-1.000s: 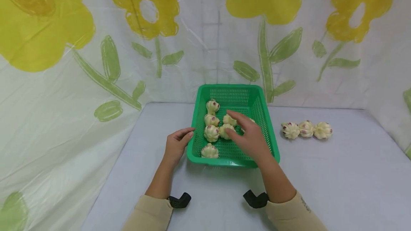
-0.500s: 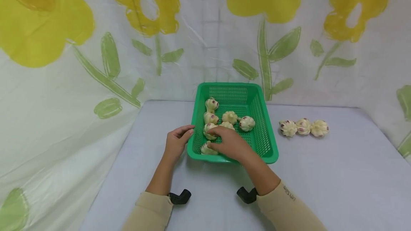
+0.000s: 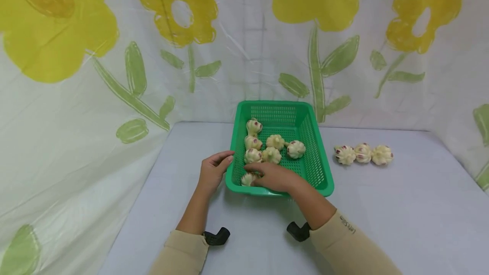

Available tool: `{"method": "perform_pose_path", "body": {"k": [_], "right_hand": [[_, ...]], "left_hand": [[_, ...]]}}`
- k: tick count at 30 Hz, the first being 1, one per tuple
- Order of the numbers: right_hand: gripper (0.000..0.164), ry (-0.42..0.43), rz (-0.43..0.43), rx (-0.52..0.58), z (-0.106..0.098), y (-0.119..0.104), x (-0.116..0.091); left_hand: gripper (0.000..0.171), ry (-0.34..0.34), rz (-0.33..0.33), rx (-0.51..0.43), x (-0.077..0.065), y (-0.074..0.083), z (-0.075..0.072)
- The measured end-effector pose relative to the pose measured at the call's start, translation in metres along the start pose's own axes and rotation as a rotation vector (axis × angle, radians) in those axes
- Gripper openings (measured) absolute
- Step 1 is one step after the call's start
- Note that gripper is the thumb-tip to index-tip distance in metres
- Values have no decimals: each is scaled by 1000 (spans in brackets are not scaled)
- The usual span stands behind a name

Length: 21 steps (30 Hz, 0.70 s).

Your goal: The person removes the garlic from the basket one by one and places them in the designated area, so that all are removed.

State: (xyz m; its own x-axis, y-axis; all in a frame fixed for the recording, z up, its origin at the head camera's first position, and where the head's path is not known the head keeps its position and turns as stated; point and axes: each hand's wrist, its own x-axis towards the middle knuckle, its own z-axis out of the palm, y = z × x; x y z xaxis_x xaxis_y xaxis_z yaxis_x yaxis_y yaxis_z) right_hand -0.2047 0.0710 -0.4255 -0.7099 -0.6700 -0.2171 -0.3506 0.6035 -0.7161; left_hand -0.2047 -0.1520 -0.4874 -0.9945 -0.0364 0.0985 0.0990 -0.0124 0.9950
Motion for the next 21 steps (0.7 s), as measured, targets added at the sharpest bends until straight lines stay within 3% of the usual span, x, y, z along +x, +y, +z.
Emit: {"method": "perform_pose_path", "body": {"k": [9,21], "right_hand": [[46,-5,-1,1,-1,2,3],[33,103,36,26,-1,3,1]], "left_hand": [[27,-9,-7,10,3,2,0],[30,12,14,15,1,1,2]]}}
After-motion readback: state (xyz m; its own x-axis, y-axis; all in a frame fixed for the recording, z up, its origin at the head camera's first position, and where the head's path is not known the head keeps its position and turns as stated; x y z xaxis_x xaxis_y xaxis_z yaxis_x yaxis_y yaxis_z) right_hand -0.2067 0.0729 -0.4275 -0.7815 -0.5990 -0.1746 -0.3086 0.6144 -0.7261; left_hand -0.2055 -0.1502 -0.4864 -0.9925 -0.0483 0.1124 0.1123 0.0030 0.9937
